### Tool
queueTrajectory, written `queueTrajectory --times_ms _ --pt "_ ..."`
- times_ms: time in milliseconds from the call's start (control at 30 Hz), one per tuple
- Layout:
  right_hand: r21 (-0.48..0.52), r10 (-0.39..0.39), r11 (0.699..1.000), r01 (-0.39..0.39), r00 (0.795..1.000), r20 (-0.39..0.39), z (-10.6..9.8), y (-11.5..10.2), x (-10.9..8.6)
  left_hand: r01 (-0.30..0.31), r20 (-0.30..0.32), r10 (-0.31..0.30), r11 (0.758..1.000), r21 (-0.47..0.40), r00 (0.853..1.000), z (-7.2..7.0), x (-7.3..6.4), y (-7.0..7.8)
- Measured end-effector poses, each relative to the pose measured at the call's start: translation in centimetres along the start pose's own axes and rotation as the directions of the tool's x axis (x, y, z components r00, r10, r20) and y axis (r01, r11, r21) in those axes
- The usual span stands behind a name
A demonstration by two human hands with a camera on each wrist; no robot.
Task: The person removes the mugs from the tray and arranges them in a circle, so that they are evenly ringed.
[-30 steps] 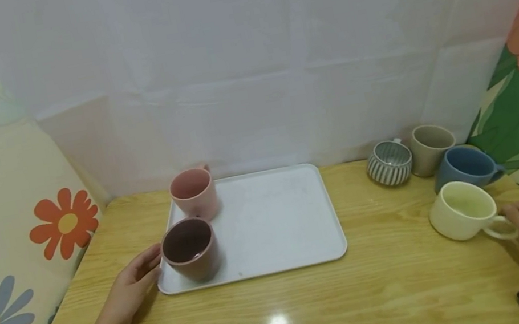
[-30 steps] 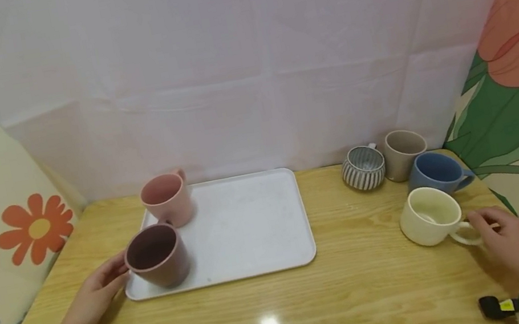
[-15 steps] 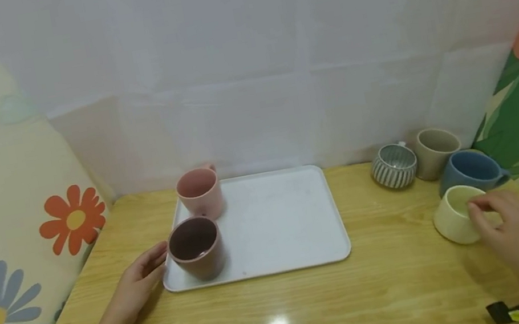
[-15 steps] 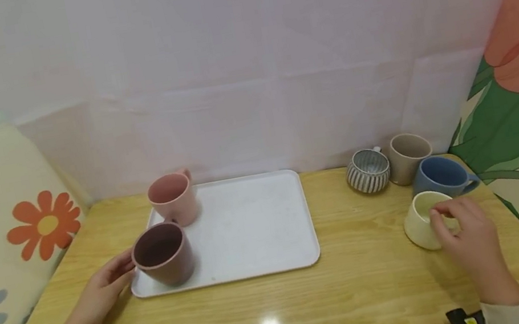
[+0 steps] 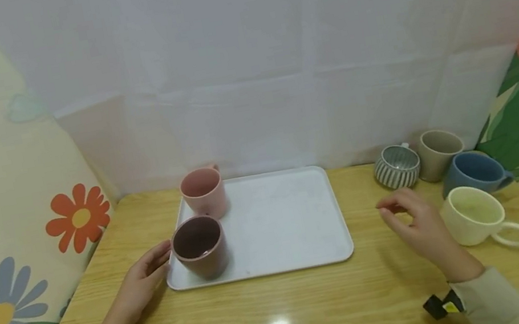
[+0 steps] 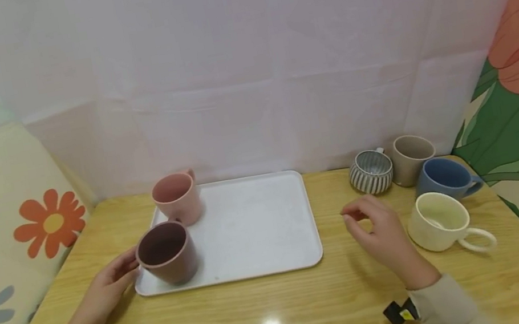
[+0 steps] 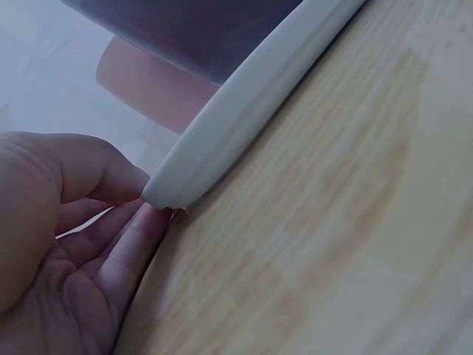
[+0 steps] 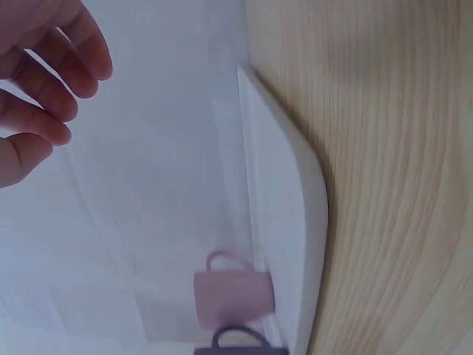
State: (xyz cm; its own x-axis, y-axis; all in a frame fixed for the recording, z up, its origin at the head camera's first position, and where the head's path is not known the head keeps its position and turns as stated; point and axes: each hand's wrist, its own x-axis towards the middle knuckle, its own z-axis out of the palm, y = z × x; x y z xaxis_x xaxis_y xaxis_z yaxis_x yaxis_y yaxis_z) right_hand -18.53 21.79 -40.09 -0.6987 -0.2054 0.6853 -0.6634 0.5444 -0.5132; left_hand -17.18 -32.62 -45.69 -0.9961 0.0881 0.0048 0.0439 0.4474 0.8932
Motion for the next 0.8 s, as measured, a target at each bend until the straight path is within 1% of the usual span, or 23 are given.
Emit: queueTrajectory --times_ms 100,200,267,333,467,600,700,800 --pt "0.062 -0.016 0.998 0.014 0.999 0.041 1.9 -0.9 0.7 0.005 0.001 -0.005 1.0 -0.004 1.0 0.0 0.0 0.0" --pt "0.129 -0.019 0.992 0.008 0.996 0.084 3.9 -1.8 1.1 0.01 0.002 -0.01 1.0 0.001 1.0 -0.1 0.0 0.0" --pt "0.183 -0.016 0.983 -0.005 0.993 0.115 5.2 -2.4 1.5 0.016 -0.003 -0.016 1.0 0.007 1.0 -0.2 -0.1 0.0" --pt "0.237 0.003 0.971 -0.039 0.988 0.151 6.4 -3.1 2.0 0.019 -0.006 -0.019 1.0 0.012 1.0 -0.3 -0.2 0.0" --pt "0.338 0.07 0.93 -0.144 0.972 0.222 8.8 -4.4 3.0 0.011 -0.012 -0.011 1.0 0.003 1.0 -0.4 -0.4 -0.1" --pt "0.398 0.146 0.879 -0.264 0.942 0.301 10.8 -5.7 3.7 -0.021 -0.021 0.021 1.0 -0.019 1.0 -0.1 -0.3 -0.1" --pt "0.428 0.175 0.844 -0.322 0.921 0.348 12.2 -6.6 3.9 -0.039 -0.023 0.039 0.999 -0.033 0.999 0.0 -0.3 0.0" --pt "0.464 0.181 0.813 -0.353 0.909 0.375 14.0 -7.4 4.2 -0.039 -0.019 0.039 0.999 -0.032 0.999 0.0 -0.2 0.1"
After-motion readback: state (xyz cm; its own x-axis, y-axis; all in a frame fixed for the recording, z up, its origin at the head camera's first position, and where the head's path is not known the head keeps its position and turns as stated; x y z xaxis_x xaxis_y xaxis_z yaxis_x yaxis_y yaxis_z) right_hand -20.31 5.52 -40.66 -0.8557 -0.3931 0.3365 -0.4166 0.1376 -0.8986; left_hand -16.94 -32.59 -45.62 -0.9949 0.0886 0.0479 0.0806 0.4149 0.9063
